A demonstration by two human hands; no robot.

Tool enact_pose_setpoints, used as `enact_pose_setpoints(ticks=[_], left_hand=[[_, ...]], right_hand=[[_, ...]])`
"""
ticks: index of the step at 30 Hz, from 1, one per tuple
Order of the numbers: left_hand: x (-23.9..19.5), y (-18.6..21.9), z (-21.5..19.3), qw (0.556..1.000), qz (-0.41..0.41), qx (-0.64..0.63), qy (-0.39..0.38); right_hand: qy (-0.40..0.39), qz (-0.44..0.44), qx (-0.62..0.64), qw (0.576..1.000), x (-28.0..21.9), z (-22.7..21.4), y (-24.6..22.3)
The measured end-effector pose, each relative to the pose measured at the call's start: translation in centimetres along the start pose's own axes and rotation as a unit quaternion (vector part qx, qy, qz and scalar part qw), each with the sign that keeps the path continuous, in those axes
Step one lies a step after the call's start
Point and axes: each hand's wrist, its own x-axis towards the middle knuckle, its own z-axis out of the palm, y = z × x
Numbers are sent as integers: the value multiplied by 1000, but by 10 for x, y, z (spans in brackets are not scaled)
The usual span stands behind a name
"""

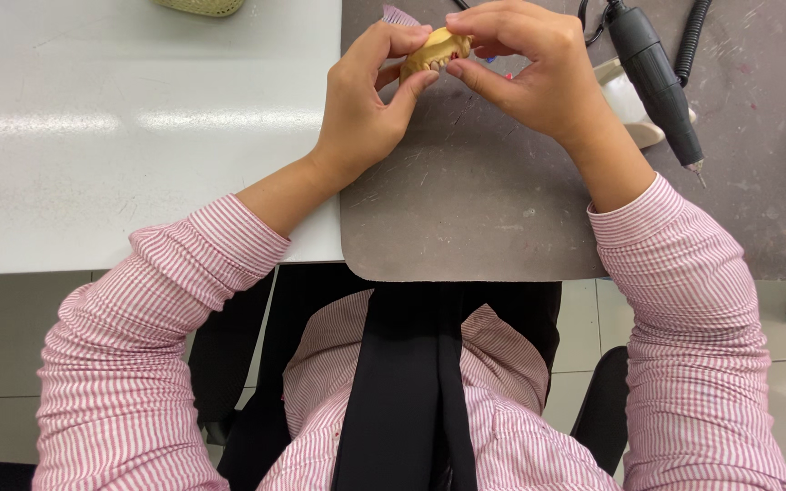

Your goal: The person uses a rotary handpiece to grind a small tooth-shaped object, then places it into a yellow denture model and adjusts it with a brush. The person repeats grinding and placement steps on the same object throughout the clip.

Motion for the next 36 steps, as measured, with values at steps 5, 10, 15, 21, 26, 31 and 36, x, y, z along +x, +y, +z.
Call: enact_pose_setpoints(ticks=[5,10,15,21,26,31,36], left_hand=[[6,-7,-3,999,-37,-6,35],[6,-10,-2,995,-85,-14,49],[4,-5,-3,995,-87,-19,40],[2,1,-3,996,-77,-39,35],[5,6,-4,988,-133,-69,28],[4,5,-4,972,-194,-131,0],[3,-8,-1,942,-217,-255,7]], right_hand=[[22,23,-23,999,2,-8,4],[-68,158,-118,978,-4,-31,5],[-134,142,-158,968,-11,-25,-6],[-96,158,-199,962,-4,-4,-10],[-108,164,-182,964,5,-1,-9],[-92,303,-18,948,10,-11,-15],[-22,347,253,903,15,-20,-4]])
